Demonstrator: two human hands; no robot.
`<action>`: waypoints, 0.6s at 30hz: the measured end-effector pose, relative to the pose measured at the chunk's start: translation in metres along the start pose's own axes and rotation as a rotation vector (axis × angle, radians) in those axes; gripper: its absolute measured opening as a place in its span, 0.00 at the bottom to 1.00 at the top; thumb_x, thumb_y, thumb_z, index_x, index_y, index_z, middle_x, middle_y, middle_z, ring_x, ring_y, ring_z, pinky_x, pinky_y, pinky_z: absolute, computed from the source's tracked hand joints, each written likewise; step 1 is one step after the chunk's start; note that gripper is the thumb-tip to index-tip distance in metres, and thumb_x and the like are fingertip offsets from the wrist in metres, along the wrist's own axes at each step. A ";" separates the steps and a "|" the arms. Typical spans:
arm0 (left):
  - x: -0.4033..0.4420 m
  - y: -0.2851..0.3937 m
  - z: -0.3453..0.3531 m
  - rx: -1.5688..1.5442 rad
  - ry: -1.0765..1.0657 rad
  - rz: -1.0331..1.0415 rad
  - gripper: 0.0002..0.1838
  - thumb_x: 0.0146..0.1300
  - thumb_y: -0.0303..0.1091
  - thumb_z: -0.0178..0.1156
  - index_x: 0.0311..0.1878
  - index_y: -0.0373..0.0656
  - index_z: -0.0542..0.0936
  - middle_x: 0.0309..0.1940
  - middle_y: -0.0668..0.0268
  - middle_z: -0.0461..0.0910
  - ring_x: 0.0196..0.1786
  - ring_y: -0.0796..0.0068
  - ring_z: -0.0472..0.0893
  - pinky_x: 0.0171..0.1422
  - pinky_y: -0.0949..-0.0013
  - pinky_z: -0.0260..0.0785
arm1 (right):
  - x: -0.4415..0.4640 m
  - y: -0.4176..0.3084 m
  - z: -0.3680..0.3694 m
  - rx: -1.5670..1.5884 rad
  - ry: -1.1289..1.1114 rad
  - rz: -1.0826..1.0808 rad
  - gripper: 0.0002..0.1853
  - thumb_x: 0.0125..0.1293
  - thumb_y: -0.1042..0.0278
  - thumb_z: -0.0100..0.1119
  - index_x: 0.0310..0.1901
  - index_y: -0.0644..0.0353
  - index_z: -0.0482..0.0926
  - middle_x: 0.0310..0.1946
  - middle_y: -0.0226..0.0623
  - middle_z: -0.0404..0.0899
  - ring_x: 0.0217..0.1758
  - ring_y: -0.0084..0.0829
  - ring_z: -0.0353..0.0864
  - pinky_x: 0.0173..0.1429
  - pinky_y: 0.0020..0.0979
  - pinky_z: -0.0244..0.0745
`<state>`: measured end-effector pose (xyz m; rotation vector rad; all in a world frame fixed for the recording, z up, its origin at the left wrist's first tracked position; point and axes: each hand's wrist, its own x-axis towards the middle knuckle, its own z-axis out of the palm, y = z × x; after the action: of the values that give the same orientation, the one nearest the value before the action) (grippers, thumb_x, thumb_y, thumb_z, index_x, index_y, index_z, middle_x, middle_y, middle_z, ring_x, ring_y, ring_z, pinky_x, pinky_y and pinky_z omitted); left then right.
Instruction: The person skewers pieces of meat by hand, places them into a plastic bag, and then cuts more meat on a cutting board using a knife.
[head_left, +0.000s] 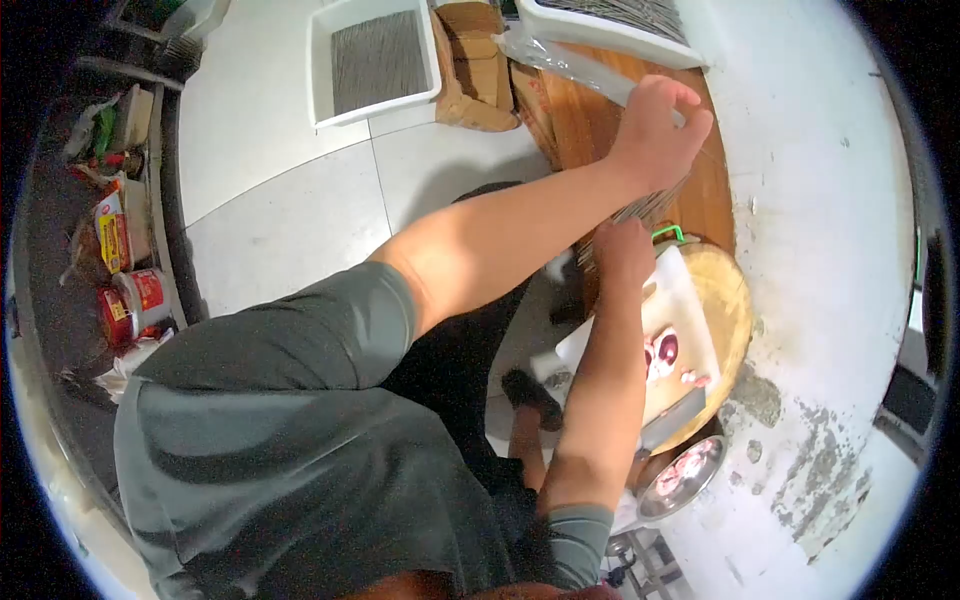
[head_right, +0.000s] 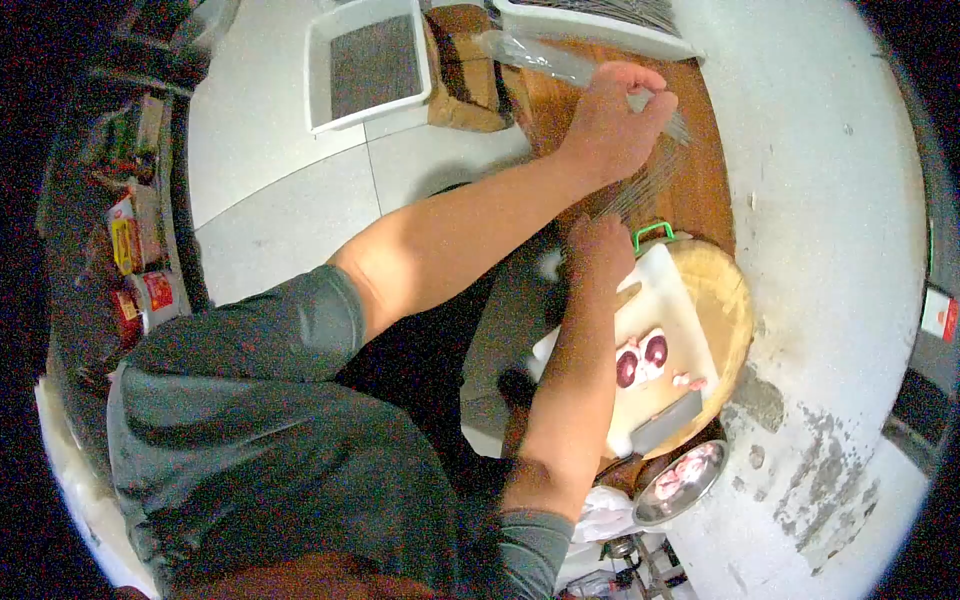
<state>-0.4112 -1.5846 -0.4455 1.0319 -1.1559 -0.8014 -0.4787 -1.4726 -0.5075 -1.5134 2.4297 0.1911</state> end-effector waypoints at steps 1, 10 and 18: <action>-0.001 -0.001 0.001 -0.007 0.021 0.000 0.14 0.59 0.41 0.66 0.38 0.40 0.80 0.43 0.56 0.75 0.48 0.61 0.76 0.57 0.62 0.70 | 0.007 -0.005 -0.001 0.011 -0.045 0.043 0.21 0.64 0.52 0.57 0.42 0.65 0.82 0.44 0.53 0.84 0.48 0.52 0.84 0.51 0.47 0.79; 0.004 0.002 0.000 -0.037 -0.062 -0.067 0.13 0.61 0.42 0.64 0.36 0.42 0.80 0.39 0.57 0.76 0.47 0.60 0.76 0.56 0.59 0.69 | 0.043 0.016 0.046 0.114 -0.137 0.145 0.20 0.63 0.59 0.54 0.42 0.70 0.84 0.46 0.56 0.83 0.49 0.52 0.84 0.53 0.47 0.79; 0.002 0.003 0.003 -0.040 -0.118 -0.105 0.14 0.61 0.43 0.63 0.37 0.40 0.81 0.39 0.56 0.79 0.46 0.60 0.79 0.55 0.60 0.70 | 0.037 0.012 0.044 0.195 -0.086 0.201 0.21 0.63 0.56 0.57 0.41 0.70 0.84 0.45 0.57 0.83 0.49 0.53 0.84 0.52 0.49 0.78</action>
<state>-0.4135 -1.5856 -0.4419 1.0293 -1.1878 -0.9758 -0.4981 -1.4880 -0.5612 -1.1568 2.4494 0.0543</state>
